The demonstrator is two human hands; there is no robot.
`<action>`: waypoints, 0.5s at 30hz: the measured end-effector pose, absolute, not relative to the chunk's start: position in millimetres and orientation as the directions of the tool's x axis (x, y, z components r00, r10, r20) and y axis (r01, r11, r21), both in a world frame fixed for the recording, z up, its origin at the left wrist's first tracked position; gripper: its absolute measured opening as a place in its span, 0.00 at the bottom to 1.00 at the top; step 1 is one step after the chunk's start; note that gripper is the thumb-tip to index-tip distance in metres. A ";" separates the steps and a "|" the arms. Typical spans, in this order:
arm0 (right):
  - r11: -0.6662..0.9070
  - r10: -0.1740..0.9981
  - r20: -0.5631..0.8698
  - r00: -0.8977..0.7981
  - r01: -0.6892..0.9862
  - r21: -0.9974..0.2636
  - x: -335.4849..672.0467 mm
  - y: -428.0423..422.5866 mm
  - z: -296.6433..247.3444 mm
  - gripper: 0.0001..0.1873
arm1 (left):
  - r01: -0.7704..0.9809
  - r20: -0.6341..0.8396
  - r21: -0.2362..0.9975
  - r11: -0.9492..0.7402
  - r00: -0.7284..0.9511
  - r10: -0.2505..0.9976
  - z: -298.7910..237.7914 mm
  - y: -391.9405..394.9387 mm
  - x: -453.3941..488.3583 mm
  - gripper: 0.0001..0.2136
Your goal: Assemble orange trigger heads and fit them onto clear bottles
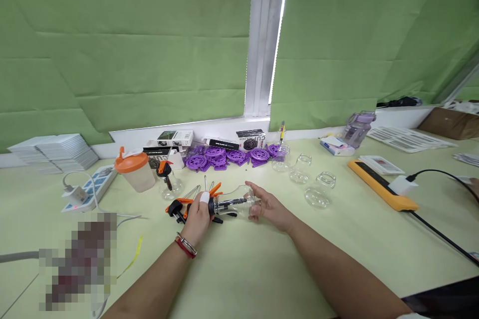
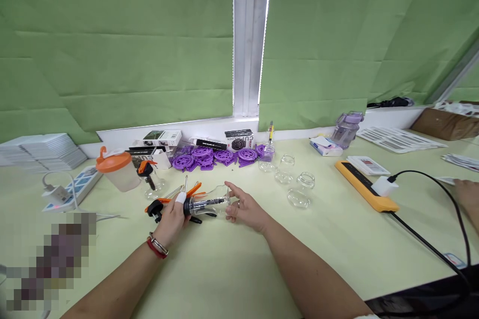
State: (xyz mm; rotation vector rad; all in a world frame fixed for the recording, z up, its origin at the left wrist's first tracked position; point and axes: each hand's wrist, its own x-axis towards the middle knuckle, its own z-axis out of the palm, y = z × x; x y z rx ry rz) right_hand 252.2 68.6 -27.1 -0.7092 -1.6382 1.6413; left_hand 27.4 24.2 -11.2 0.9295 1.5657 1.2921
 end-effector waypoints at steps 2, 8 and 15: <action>0.024 0.804 0.072 -0.591 -0.089 -0.996 251.1 68.8 -28.2 0.41 | 0.028 -0.126 0.989 0.142 -0.319 0.939 -13.4 24.4 27.5 0.17; -0.027 0.842 0.013 -0.539 -0.066 -0.997 246.8 70.8 -33.4 0.43 | 0.074 -0.043 0.995 0.067 -0.291 0.956 -22.2 26.0 24.5 0.19; 0.086 0.778 0.141 -0.612 -0.118 -0.989 253.8 68.6 -27.4 0.38 | 0.027 -0.103 0.993 0.119 -0.337 0.936 -9.1 24.4 25.4 0.18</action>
